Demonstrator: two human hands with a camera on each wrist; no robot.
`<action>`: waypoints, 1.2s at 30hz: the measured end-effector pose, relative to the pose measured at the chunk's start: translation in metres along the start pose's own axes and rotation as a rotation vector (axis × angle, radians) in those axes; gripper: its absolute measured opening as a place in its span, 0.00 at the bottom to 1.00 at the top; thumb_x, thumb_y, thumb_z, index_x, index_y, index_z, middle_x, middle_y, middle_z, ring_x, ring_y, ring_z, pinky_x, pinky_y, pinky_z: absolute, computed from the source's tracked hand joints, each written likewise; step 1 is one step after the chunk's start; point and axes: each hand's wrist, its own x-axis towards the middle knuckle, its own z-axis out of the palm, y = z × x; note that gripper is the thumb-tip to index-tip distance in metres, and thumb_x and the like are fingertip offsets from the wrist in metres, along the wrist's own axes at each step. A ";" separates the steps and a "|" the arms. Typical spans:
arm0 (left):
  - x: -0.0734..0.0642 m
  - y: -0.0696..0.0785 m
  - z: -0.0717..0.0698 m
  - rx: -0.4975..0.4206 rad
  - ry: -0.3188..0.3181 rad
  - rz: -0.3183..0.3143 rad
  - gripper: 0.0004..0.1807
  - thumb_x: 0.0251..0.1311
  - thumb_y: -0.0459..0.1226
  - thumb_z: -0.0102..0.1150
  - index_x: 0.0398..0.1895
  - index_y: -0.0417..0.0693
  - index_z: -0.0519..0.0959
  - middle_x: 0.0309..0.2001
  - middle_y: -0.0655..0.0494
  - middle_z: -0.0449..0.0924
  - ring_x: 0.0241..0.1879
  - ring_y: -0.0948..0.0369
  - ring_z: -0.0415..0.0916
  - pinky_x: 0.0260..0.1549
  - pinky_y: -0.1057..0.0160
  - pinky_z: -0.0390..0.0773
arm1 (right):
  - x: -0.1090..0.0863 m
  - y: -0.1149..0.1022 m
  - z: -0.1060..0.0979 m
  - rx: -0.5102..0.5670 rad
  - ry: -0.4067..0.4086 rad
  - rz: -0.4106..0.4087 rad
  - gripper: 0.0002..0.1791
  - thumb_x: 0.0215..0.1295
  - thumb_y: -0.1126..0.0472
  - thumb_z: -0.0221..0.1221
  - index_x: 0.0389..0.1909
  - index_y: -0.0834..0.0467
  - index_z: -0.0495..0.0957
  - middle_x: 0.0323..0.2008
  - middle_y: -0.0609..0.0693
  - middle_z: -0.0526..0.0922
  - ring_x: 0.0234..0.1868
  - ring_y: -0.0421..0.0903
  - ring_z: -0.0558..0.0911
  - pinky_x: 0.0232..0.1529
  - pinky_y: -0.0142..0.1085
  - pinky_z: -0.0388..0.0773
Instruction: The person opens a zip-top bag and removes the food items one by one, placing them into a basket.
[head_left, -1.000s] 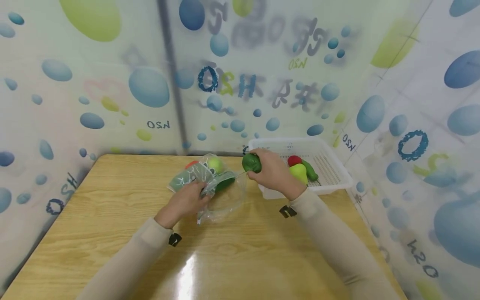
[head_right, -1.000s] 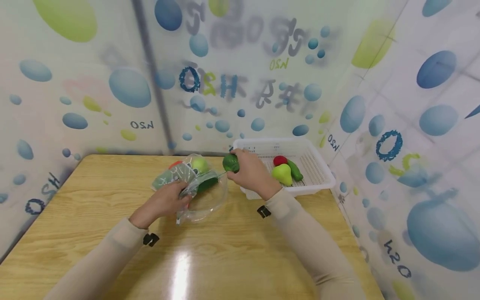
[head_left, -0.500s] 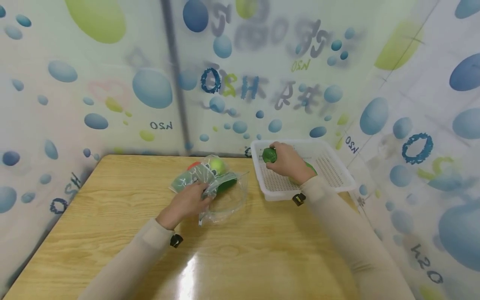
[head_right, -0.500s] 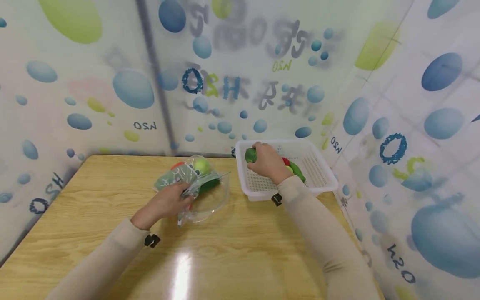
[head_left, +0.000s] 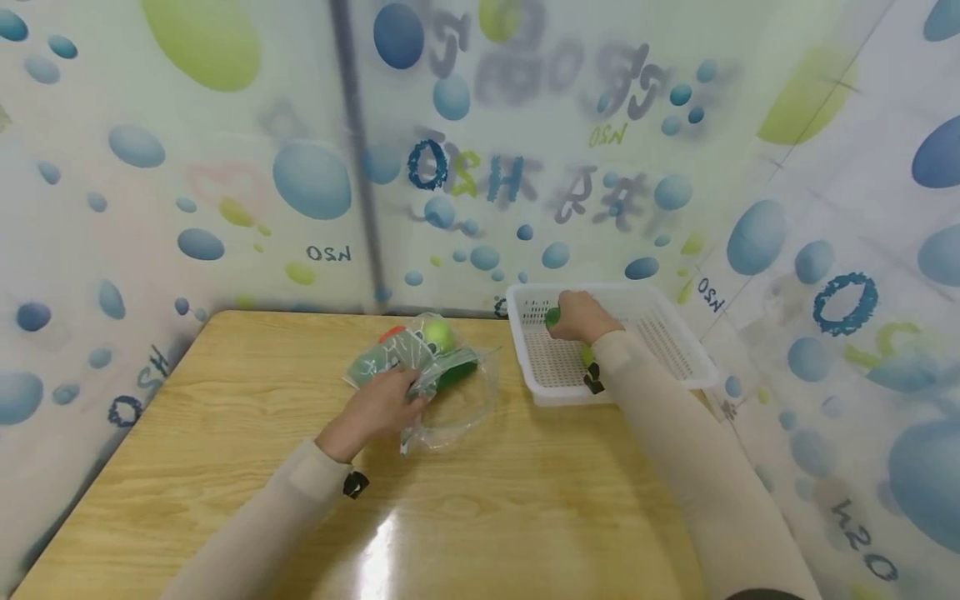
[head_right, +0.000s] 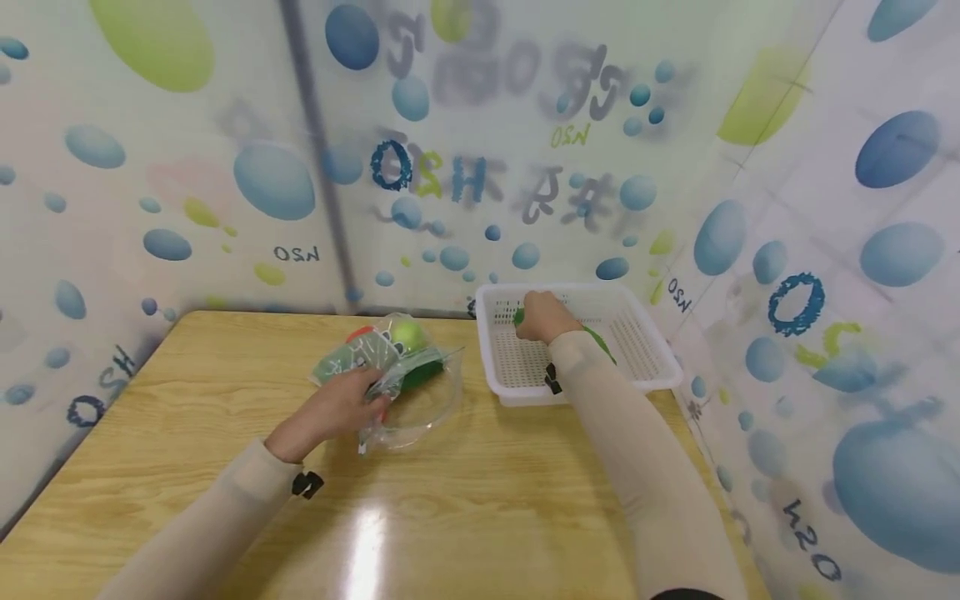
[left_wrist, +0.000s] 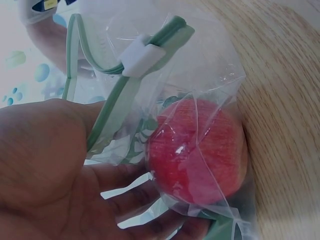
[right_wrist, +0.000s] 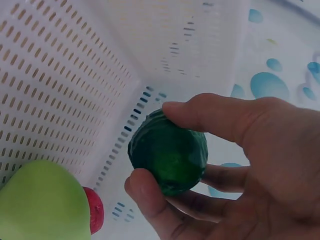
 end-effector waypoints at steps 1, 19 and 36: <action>0.000 0.000 0.000 0.001 0.001 0.001 0.21 0.82 0.42 0.67 0.67 0.37 0.85 0.54 0.44 0.89 0.49 0.51 0.85 0.53 0.44 0.89 | 0.000 0.001 0.001 -0.006 0.000 0.001 0.22 0.74 0.62 0.70 0.63 0.67 0.79 0.57 0.64 0.87 0.52 0.56 0.82 0.57 0.48 0.82; -0.001 0.000 -0.001 -0.004 0.012 0.017 0.14 0.82 0.42 0.66 0.58 0.40 0.86 0.45 0.49 0.86 0.43 0.53 0.80 0.45 0.49 0.85 | -0.014 0.000 0.001 0.010 0.039 -0.040 0.36 0.80 0.60 0.69 0.82 0.71 0.72 0.81 0.71 0.78 0.83 0.69 0.78 0.86 0.62 0.74; -0.002 0.004 -0.003 -0.035 -0.004 -0.014 0.11 0.82 0.41 0.66 0.56 0.43 0.86 0.46 0.50 0.86 0.43 0.54 0.81 0.44 0.52 0.84 | -0.100 -0.082 0.044 0.057 0.212 -0.332 0.11 0.82 0.59 0.72 0.49 0.64 0.91 0.46 0.57 0.93 0.46 0.51 0.89 0.51 0.47 0.91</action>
